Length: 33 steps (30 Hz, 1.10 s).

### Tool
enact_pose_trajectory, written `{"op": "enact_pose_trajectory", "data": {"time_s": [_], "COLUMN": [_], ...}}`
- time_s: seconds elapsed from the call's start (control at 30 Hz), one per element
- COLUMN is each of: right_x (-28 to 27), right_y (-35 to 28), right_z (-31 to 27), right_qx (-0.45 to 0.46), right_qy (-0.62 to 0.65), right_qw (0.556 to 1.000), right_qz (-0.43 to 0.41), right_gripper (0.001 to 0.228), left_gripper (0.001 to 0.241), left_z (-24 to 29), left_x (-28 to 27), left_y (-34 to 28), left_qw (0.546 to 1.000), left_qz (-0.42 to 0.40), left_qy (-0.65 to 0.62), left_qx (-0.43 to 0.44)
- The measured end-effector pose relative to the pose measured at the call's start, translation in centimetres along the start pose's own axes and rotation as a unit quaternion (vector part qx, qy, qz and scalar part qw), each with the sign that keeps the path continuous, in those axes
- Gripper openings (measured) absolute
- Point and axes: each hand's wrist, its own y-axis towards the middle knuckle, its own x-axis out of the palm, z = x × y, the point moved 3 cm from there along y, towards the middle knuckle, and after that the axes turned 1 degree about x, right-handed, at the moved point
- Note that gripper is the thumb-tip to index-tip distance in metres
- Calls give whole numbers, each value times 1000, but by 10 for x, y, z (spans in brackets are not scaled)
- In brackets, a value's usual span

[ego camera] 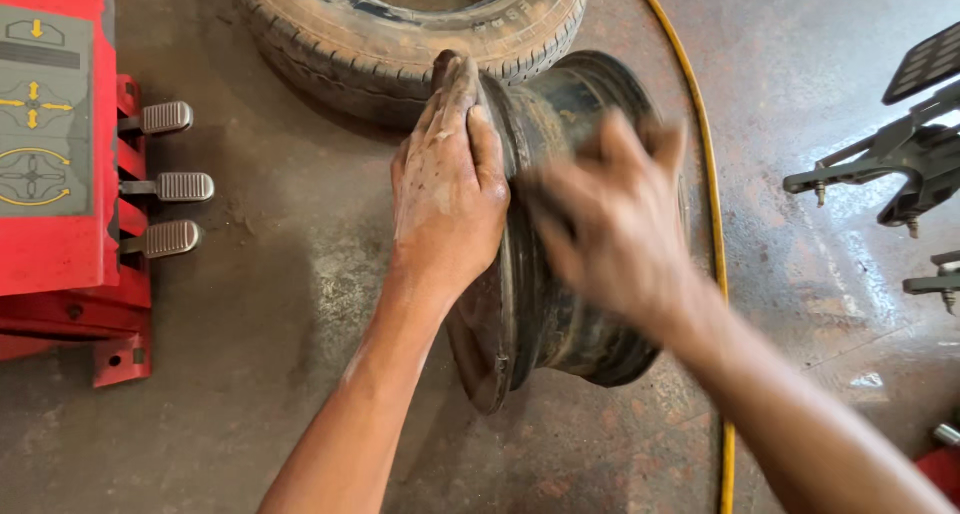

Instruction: The person removes a tire from a rim using a tire changer, then scrubs the rim with a wire brush to remove rust and grime. The person rotates the rim while scrubbing to clean different sections.

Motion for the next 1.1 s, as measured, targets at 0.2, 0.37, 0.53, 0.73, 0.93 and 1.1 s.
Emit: {"op": "enact_pose_trajectory", "data": {"time_s": [0.2,0.37,0.53,0.73,0.93,1.1], "right_x": [23,-33,-50,-34,-24,1], "right_y": [85,10,4,-1,-3,42], "right_z": [50,21,14,-10,-37,-10], "right_qx": [-3,93,246,254,236,139], "right_qy": [-29,-23,97,81,66,-31], "right_qw": [998,988,965,963,969,989], "right_qz": [-48,-121,-9,25,27,43], "right_gripper": [19,24,24,22,26,13], "left_gripper": [49,48,46,47,47,48], "left_z": [3,-6,-3,10,9,9], "left_x": [-4,-2,-7,-13,-12,-12], "left_y": [8,7,10,-3,0,-3], "left_qw": [997,999,999,998,999,999], "left_qz": [-8,14,18,38,35,25], "left_qy": [71,40,27,3,-20,-15], "left_qx": [3,32,44,40,31,13]}}
